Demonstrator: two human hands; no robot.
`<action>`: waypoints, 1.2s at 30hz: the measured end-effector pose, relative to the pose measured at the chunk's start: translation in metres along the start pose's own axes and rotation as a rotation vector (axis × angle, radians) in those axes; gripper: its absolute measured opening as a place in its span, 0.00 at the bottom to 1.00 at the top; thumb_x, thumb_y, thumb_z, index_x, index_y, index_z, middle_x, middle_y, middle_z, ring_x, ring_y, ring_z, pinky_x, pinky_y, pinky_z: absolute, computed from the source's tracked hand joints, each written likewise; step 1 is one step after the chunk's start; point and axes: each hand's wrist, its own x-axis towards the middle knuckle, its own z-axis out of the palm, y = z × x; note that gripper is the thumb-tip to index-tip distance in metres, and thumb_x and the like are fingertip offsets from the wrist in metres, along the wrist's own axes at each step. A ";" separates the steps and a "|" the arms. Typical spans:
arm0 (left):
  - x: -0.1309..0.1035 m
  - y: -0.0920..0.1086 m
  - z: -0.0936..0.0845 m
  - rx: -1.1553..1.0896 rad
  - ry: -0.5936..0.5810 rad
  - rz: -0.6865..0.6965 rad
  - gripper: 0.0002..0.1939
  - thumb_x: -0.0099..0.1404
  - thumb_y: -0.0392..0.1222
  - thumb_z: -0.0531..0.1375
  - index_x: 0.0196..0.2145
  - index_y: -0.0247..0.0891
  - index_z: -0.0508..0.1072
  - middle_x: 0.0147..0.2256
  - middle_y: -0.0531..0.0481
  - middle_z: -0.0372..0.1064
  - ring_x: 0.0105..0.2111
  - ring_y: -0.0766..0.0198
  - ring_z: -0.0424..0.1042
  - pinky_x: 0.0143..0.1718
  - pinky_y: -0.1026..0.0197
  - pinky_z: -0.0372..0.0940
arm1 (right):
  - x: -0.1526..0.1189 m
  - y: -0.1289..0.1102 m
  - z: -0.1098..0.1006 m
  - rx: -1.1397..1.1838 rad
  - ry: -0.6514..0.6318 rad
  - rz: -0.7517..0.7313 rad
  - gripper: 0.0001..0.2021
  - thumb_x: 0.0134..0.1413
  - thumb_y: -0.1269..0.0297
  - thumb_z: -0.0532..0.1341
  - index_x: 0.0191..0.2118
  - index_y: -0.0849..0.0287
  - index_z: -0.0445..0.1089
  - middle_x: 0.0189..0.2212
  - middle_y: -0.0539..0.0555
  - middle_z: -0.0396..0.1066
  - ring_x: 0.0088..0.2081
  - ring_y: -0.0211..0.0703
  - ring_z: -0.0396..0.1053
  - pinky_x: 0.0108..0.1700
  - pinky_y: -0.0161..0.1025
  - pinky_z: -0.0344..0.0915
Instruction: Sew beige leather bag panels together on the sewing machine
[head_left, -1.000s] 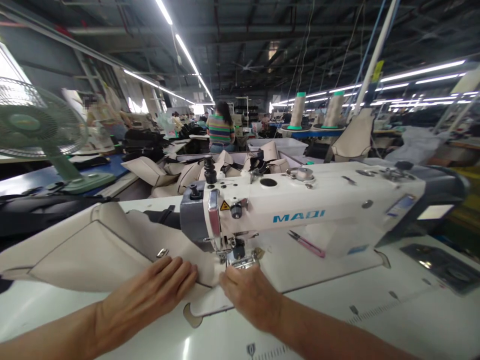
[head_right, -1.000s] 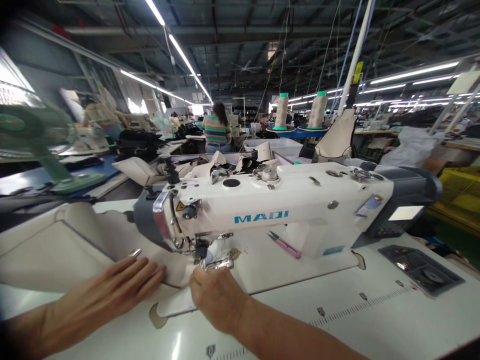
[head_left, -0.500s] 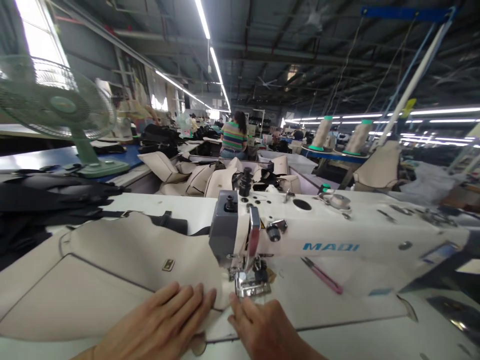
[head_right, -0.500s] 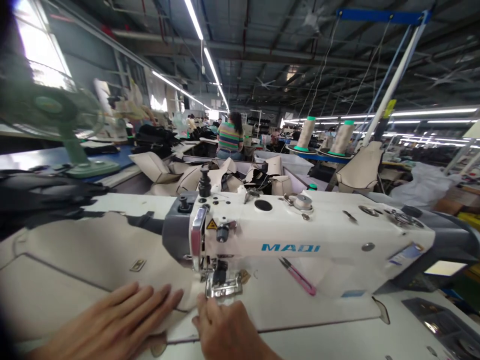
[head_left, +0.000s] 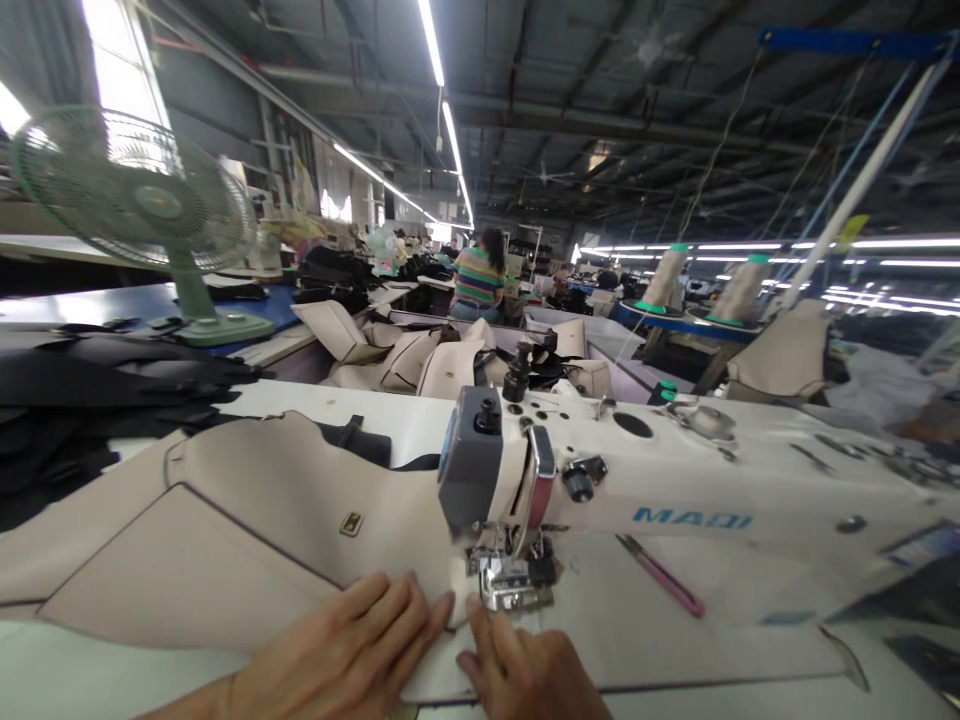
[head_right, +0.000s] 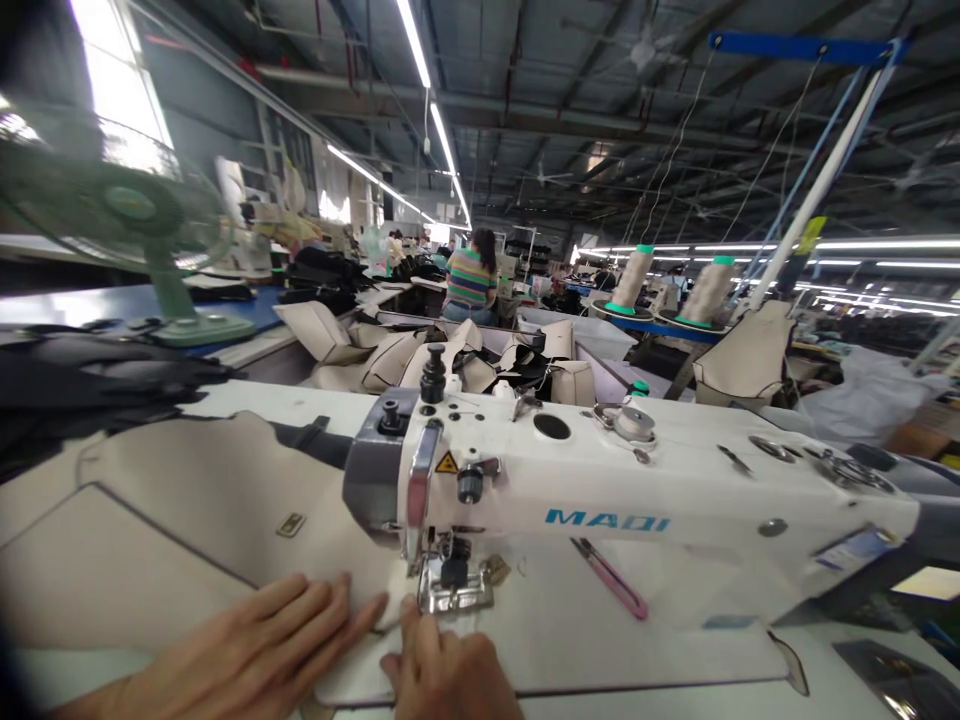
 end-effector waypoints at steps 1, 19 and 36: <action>0.002 0.000 0.000 0.011 -0.003 0.000 0.16 0.69 0.44 0.54 0.53 0.42 0.68 0.43 0.50 0.71 0.43 0.61 0.63 0.47 0.56 0.51 | 0.000 0.000 0.000 -0.003 0.000 0.002 0.14 0.67 0.71 0.49 0.46 0.78 0.67 0.21 0.53 0.66 0.15 0.36 0.60 0.12 0.35 0.44; 0.015 -0.011 0.010 0.033 -0.092 0.035 0.18 0.68 0.42 0.56 0.55 0.44 0.66 0.43 0.49 0.70 0.43 0.58 0.64 0.43 0.55 0.52 | 0.007 0.007 -0.001 0.097 -0.047 0.027 0.14 0.65 0.73 0.50 0.49 0.77 0.66 0.22 0.52 0.66 0.18 0.38 0.65 0.13 0.37 0.48; 0.021 -0.011 0.017 0.031 -0.144 -0.001 0.19 0.65 0.38 0.59 0.54 0.40 0.66 0.43 0.44 0.68 0.44 0.56 0.65 0.41 0.55 0.55 | 0.014 0.007 -0.001 0.148 -0.012 0.111 0.21 0.71 0.67 0.39 0.46 0.71 0.68 0.22 0.51 0.67 0.17 0.38 0.65 0.15 0.40 0.48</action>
